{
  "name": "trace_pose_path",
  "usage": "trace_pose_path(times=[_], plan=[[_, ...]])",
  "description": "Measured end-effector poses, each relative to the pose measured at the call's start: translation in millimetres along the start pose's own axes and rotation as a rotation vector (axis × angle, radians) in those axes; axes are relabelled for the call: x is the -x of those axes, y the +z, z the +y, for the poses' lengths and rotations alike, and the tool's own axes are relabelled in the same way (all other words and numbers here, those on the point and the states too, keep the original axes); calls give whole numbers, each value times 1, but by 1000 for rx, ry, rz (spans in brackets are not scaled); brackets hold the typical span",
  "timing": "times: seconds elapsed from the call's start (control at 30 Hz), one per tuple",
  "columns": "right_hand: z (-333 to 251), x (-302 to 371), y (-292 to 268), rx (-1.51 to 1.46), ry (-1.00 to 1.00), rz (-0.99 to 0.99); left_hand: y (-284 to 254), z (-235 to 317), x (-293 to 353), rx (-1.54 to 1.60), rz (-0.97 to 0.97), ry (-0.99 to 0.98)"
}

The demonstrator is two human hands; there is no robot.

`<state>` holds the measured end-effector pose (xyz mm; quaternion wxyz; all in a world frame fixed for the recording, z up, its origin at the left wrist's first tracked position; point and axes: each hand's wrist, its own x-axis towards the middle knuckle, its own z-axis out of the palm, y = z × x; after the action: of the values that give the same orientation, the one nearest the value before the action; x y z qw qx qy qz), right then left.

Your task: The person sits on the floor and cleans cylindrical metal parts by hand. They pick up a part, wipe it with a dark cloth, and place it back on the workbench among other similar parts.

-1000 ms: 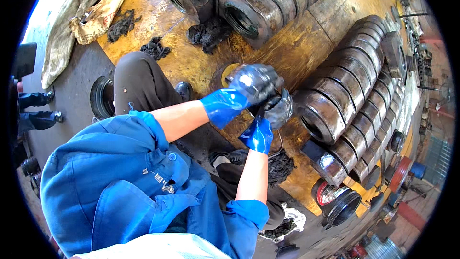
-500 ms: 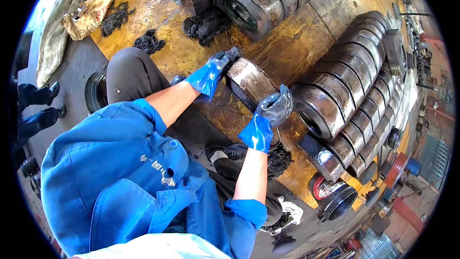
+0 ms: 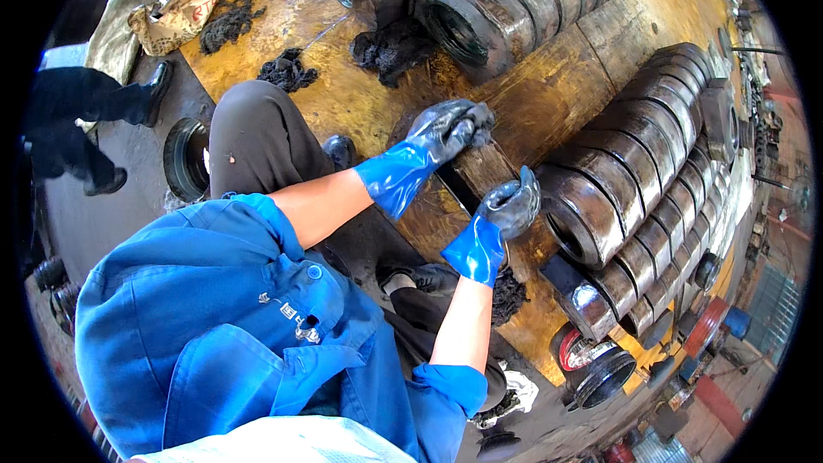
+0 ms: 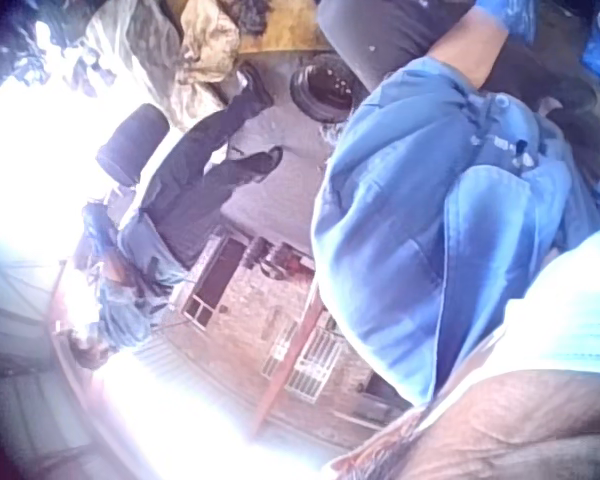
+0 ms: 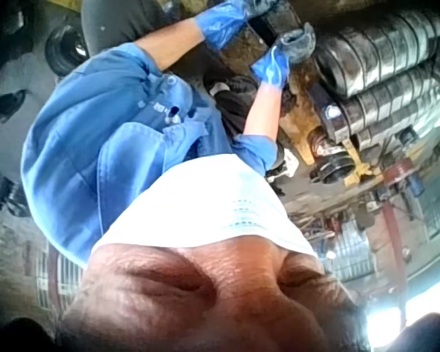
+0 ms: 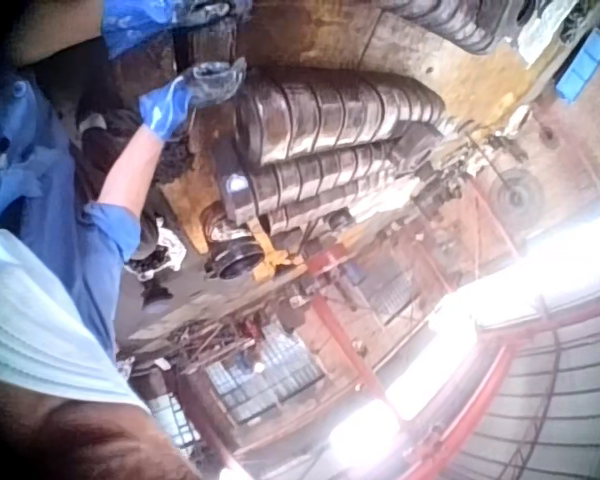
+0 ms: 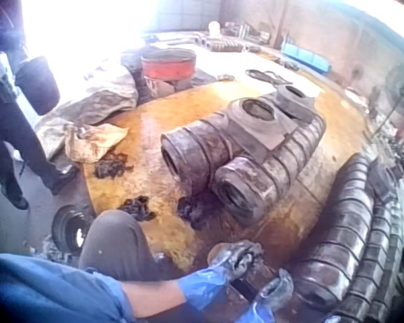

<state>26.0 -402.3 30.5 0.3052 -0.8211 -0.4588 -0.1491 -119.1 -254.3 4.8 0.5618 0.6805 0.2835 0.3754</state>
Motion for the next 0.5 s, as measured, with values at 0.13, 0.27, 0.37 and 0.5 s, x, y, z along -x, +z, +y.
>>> trace_pose_path(times=[0.13, 0.27, 0.37, 0.5], plan=[[-6, -2, 4, 29, -28, -4, -5, -51, -14, 604, 185, -507], [-7, -1, 1, 26, -37, 19, -23, -88, -11, 360, 58, -729], [-6, -2, 0, 34, -45, 4, -22, -110, -16, 405, 31, -724], [-4, -3, -3, 6, -77, 32, -17, -131, -13, 347, 9, -636]])
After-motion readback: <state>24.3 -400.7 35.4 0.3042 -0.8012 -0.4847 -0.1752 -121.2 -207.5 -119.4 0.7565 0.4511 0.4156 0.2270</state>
